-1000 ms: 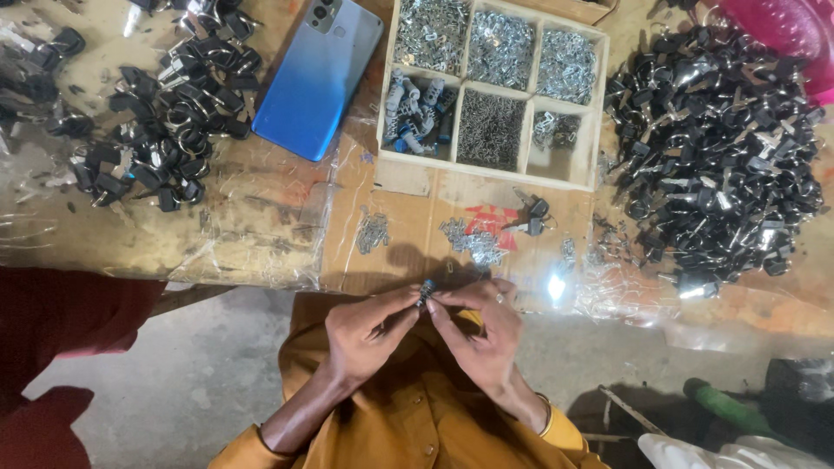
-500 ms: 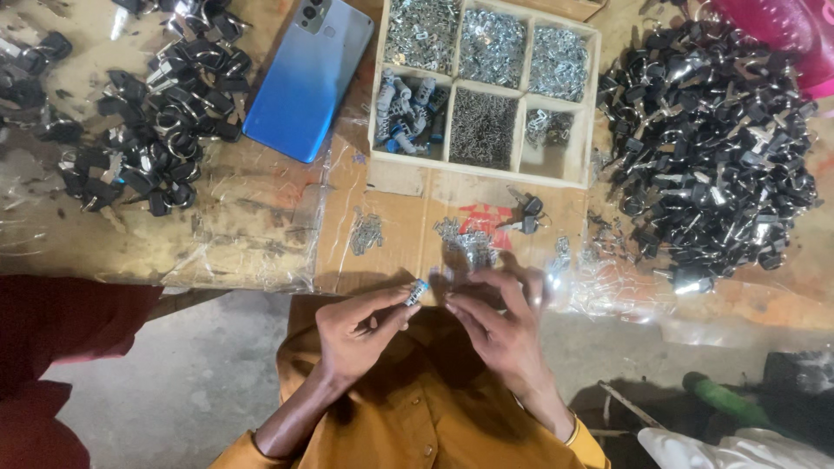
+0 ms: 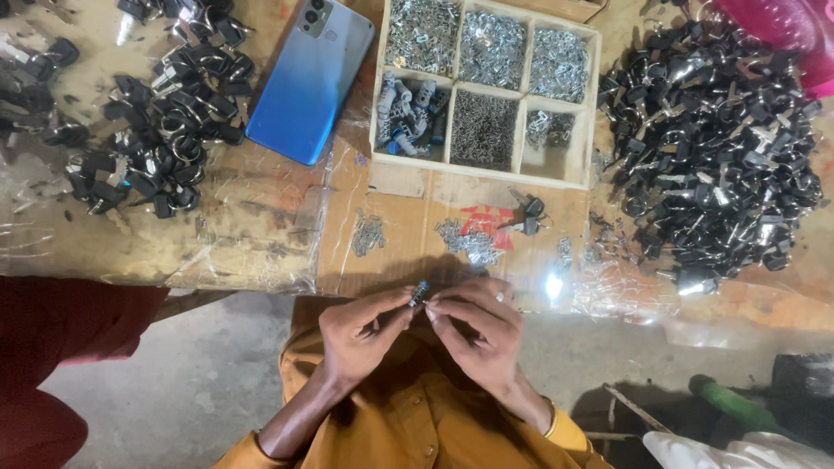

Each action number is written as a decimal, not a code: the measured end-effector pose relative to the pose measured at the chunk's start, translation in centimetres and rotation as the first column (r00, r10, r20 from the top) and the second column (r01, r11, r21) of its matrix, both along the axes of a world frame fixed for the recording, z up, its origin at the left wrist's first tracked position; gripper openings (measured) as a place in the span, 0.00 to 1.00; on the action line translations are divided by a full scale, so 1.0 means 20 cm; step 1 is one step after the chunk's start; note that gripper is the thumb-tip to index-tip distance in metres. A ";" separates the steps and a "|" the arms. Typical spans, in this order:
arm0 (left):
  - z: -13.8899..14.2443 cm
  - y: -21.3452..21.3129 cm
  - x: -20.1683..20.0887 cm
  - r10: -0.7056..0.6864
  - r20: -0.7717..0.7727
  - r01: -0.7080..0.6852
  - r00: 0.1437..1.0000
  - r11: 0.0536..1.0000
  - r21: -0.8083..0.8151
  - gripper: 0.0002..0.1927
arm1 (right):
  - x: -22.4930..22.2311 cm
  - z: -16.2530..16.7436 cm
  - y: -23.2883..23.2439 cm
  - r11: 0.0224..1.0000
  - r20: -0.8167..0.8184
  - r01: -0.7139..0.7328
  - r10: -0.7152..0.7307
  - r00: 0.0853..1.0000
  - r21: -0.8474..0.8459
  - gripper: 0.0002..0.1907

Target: The person assembles small key components by hand, picking a cylindrical body and inserting metal pins from a compartmentalized box. The assembled units are placed into a cardboard box while additional parts remain on the table.

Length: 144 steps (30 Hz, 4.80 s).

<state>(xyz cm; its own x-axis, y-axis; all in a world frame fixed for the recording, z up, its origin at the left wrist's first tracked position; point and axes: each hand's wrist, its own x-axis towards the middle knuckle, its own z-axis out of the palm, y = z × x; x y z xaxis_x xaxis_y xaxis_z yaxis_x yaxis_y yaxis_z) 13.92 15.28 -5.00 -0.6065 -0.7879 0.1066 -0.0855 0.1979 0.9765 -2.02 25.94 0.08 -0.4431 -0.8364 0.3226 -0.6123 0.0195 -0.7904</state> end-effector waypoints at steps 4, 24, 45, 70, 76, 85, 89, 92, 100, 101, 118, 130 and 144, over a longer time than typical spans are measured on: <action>-0.03 0.01 0.01 -0.037 -0.021 0.035 0.999 0.996 -0.079 0.16 | 0.03 -0.02 -0.01 0.994 0.318 0.092 -0.107 0.942 0.064 0.10; 0.07 -0.03 0.02 -0.024 0.019 0.024 1.000 1.000 0.003 0.13 | -0.42 -0.01 0.19 0.743 -0.738 0.628 -0.288 0.610 0.229 0.19; -0.05 -0.02 0.06 -0.051 -0.166 0.066 0.985 0.994 0.091 0.15 | -0.33 -0.03 0.33 0.900 -0.430 0.370 -0.247 0.869 0.231 0.32; 0.02 0.00 -0.01 -0.011 -0.015 0.014 1.000 0.985 0.169 0.14 | -0.03 -0.05 0.03 0.999 0.036 0.029 -0.030 0.999 0.018 0.11; 0.02 0.01 -0.03 -0.006 -0.080 0.024 0.997 0.976 0.216 0.14 | -0.02 0.02 0.01 0.995 0.091 0.071 -0.078 0.993 0.075 0.11; 0.01 0.00 -0.04 0.007 0.026 -0.007 1.000 1.000 -0.014 0.15 | 0.04 -0.02 0.02 0.994 0.145 0.100 -0.105 0.984 0.042 0.15; 0.02 0.00 -0.04 -0.027 -0.033 0.022 0.999 0.991 -0.133 0.15 | 0.05 -0.03 0.03 0.990 0.248 0.113 -0.132 0.960 0.088 0.22; 0.01 0.00 -0.03 -0.072 0.003 0.071 0.997 0.977 -0.201 0.14 | 0.03 -0.01 0.03 0.987 0.060 0.083 -0.091 0.994 0.136 0.23; -0.03 -0.03 -0.02 -0.249 -0.096 0.210 0.964 0.931 -0.299 0.11 | -0.18 0.01 0.01 0.941 -0.085 -0.207 0.237 0.968 0.266 0.17; -0.02 -0.05 -0.01 -0.283 -0.118 0.237 0.952 0.922 -0.306 0.13 | -0.19 0.00 0.00 0.932 -0.037 -0.262 0.280 0.959 0.251 0.16; 0.12 -0.06 -0.10 -0.107 -0.169 0.077 0.980 0.981 -0.177 0.15 | -0.54 -0.07 0.11 0.979 0.230 0.047 0.000 0.973 -0.197 0.09; 0.05 -0.02 -0.10 -0.096 -0.218 0.079 0.971 0.993 -0.087 0.15 | -0.32 -0.15 0.15 0.982 0.646 -0.172 0.180 0.742 -0.076 0.11; 0.05 -0.03 -0.12 -0.118 -0.279 0.027 0.953 0.951 -0.309 0.14 | -0.19 -0.01 0.05 0.983 0.645 -0.174 0.100 0.757 0.052 0.14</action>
